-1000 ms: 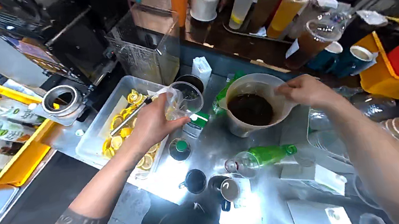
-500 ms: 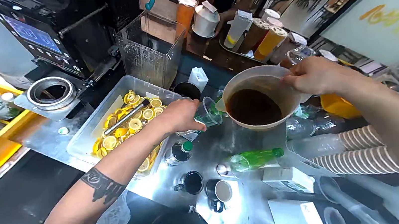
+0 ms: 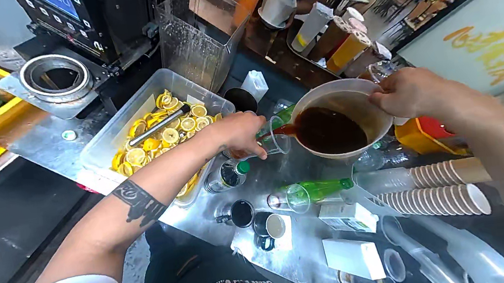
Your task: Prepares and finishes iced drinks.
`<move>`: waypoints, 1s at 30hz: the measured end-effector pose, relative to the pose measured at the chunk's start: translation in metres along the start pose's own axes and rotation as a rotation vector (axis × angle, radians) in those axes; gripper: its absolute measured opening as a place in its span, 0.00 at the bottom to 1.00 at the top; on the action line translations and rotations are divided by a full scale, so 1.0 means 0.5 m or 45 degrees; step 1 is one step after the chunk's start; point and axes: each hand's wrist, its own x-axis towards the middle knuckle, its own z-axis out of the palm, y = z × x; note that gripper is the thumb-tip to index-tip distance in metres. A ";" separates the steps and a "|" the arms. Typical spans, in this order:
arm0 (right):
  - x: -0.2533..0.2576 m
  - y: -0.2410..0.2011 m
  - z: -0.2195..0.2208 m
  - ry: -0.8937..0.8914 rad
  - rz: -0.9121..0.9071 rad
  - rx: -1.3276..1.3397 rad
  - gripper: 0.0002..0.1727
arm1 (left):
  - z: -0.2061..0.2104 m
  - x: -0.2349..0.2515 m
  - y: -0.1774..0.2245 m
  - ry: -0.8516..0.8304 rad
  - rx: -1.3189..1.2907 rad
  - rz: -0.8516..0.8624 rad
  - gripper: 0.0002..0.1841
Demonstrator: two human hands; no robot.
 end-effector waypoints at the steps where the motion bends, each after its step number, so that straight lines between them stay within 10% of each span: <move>1: -0.002 -0.003 -0.002 -0.006 0.005 -0.012 0.22 | -0.001 0.001 0.004 -0.007 0.004 0.001 0.42; 30: 0.009 0.003 0.033 0.068 0.050 -0.096 0.24 | 0.040 0.030 0.007 0.089 -0.076 -0.115 0.40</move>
